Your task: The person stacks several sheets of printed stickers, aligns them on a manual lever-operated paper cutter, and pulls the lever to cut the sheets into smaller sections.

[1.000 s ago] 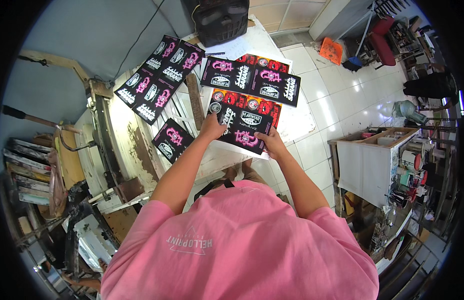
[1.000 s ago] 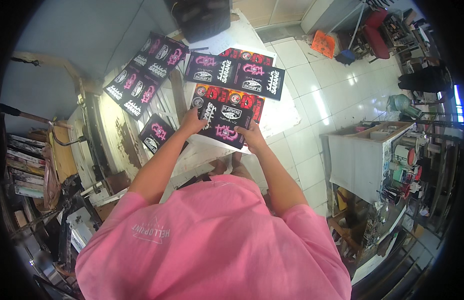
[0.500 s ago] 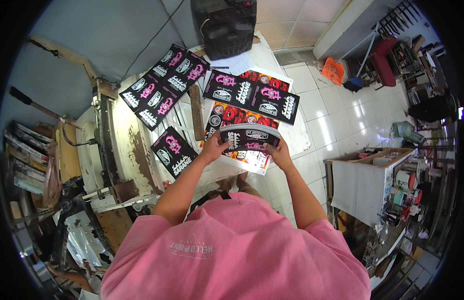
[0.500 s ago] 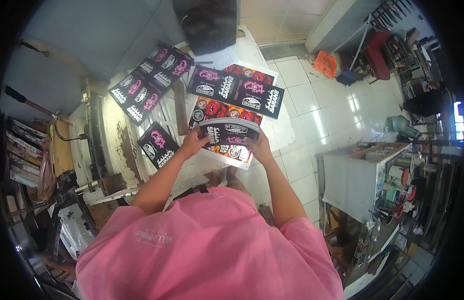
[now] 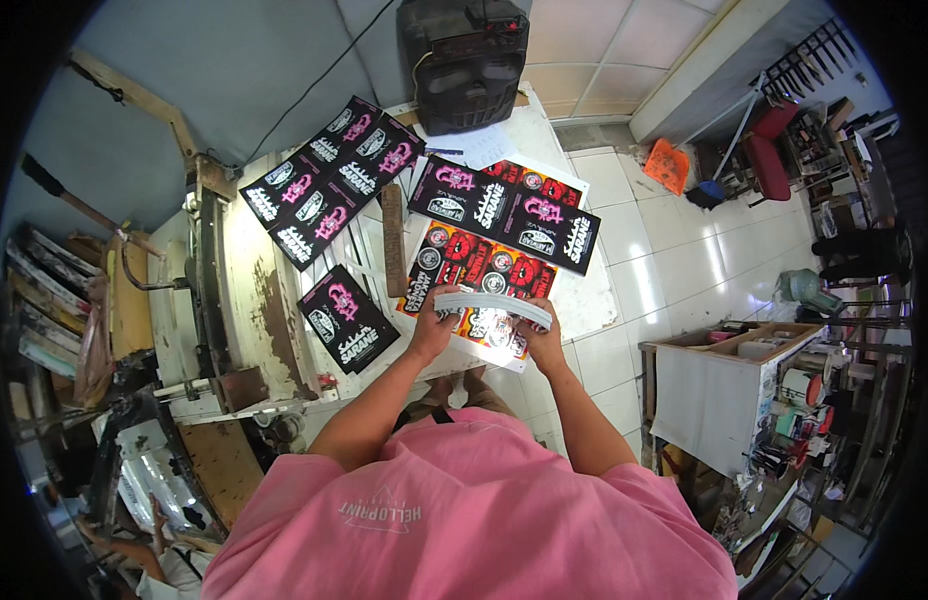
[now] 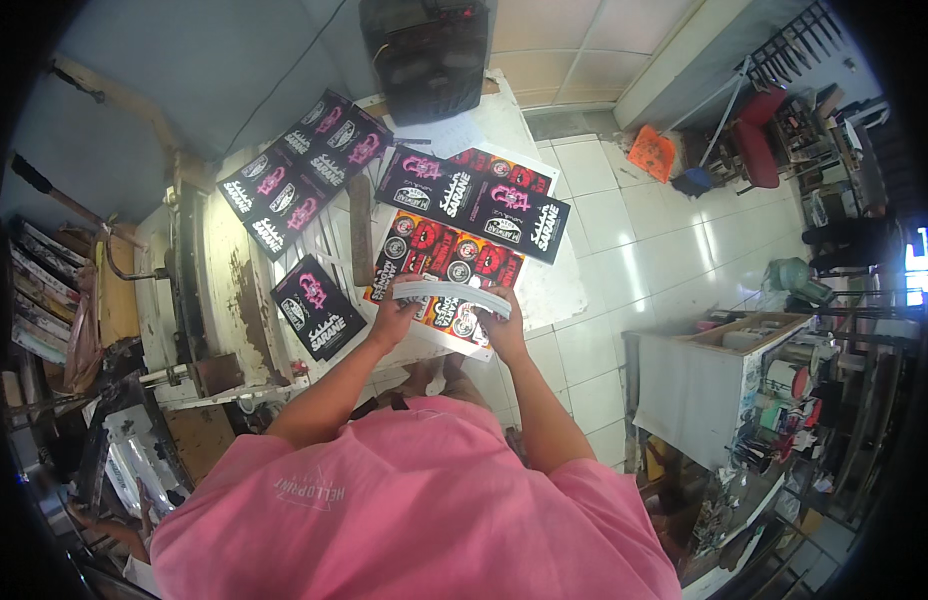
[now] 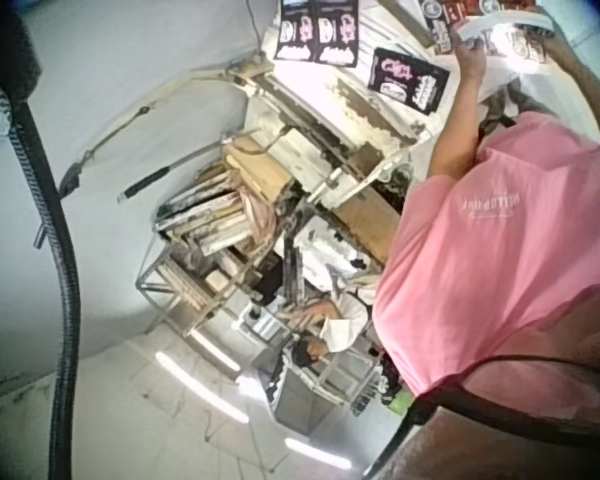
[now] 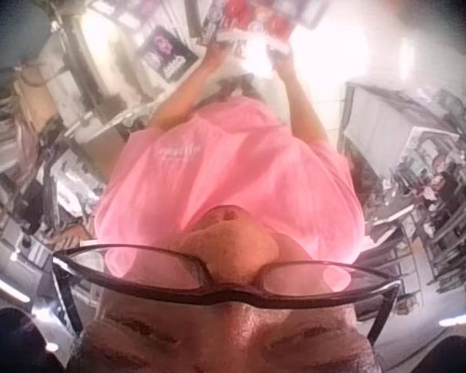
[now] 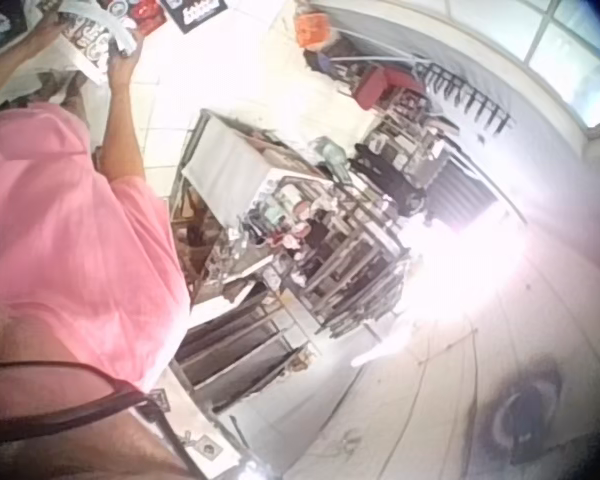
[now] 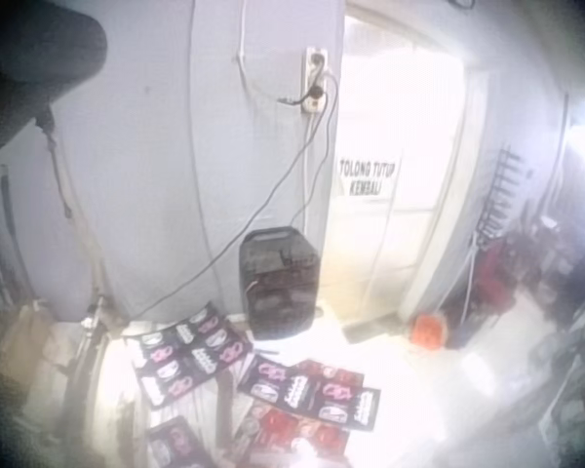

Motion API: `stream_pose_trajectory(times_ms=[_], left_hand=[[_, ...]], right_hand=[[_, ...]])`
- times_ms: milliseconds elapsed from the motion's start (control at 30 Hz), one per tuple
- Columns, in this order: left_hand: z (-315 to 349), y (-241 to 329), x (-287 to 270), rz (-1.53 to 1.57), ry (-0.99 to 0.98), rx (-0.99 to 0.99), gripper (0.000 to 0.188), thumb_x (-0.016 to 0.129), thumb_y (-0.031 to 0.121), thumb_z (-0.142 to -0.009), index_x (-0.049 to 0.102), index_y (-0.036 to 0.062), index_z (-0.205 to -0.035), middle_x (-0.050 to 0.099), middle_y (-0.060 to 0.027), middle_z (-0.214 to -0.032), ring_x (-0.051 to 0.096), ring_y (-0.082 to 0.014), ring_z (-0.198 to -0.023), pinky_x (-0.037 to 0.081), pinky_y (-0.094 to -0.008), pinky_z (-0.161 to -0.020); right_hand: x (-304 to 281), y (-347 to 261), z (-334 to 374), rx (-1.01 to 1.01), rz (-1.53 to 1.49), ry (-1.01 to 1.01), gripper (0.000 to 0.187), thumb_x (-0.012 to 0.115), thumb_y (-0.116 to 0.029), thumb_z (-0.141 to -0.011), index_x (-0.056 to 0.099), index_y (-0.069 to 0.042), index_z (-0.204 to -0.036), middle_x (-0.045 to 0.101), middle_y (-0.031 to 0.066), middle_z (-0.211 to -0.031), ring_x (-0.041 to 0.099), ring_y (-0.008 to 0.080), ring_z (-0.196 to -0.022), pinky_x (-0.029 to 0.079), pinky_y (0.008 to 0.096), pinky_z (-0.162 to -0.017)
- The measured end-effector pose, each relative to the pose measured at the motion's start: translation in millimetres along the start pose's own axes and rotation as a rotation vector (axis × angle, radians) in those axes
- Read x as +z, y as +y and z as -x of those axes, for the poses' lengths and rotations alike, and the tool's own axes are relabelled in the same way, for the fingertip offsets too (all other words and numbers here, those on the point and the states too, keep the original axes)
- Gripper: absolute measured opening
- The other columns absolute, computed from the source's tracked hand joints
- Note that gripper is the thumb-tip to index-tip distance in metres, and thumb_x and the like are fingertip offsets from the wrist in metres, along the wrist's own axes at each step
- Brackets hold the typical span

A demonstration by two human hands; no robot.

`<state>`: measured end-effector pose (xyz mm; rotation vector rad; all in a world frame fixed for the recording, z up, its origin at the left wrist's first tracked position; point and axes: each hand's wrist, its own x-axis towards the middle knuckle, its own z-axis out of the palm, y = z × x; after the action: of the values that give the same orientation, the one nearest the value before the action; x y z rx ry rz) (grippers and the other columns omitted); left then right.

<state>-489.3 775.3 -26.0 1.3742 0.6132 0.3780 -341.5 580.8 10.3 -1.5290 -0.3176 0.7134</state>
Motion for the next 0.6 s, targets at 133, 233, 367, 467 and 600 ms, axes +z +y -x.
stream_pose_trajectory(times_ms=[133, 233, 367, 467, 600], left_hand=[[0.5, 1.0, 3.4, -0.008, 0.016, -0.035, 0.05, 0.062, -0.01, -0.086, 0.056, 0.0075, -0.132, 0.06, -0.0052, -0.126, 0.058, -0.0155, -0.116, 0.045, -0.0292, -0.102], [0.2, 7.7, 4.7, 0.004, 0.015, -0.074, 0.051, 0.063, -0.01, -0.087, 0.056, 0.0078, -0.134, 0.059, -0.0049, -0.129, 0.058, -0.0151, -0.117, 0.046, -0.029, -0.101], [0.3, 7.2, 6.5, 0.086, 0.022, -0.09, 0.049, 0.062, -0.011, -0.088, 0.058, 0.0085, -0.133, 0.059, -0.0048, -0.131, 0.058, -0.0151, -0.119, 0.047, -0.0288, -0.101], [-1.8, 8.1, 4.9, 0.09, 0.033, -0.104, 0.046, 0.062, -0.012, -0.088, 0.059, 0.008, -0.13, 0.06, -0.0055, -0.128, 0.059, -0.0159, -0.119, 0.047, -0.0296, -0.102], [0.4, 2.6, 5.7, 0.029, 0.031, -0.034, 0.04, 0.061, -0.012, -0.089, 0.061, 0.0066, -0.124, 0.062, -0.0075, -0.126, 0.059, -0.0187, -0.119, 0.047, -0.0312, -0.103]], right_hand=[[-3.8, 9.7, -5.3, -0.006, 0.087, -0.011, 0.039, 0.075, 0.005, -0.083, 0.057, -0.009, -0.115, 0.062, 0.0006, -0.102, 0.056, 0.0087, -0.085, 0.048, 0.0258, -0.072], [-6.6, 7.8, -6.9, 0.053, 0.021, -0.037, 0.039, 0.075, 0.004, -0.082, 0.057, -0.008, -0.114, 0.062, 0.0002, -0.099, 0.056, 0.01, -0.085, 0.048, 0.0272, -0.075], [-8.3, 25.0, -16.0, -0.073, 0.125, -0.006, 0.038, 0.074, 0.004, -0.082, 0.057, -0.008, -0.113, 0.061, -0.0002, -0.096, 0.055, 0.01, -0.084, 0.049, 0.0272, -0.074], [-11.6, 24.1, -24.1, -0.01, 0.121, -0.04, 0.037, 0.072, 0.007, -0.08, 0.057, -0.008, -0.111, 0.061, 0.0004, -0.096, 0.056, 0.011, -0.088, 0.049, 0.0286, -0.079], [-16.0, 22.4, -24.9, 0.058, 0.088, -0.072, 0.035, 0.073, 0.005, -0.08, 0.058, -0.008, -0.108, 0.061, 0.0005, -0.096, 0.057, 0.0114, -0.088, 0.049, 0.0293, -0.081]])
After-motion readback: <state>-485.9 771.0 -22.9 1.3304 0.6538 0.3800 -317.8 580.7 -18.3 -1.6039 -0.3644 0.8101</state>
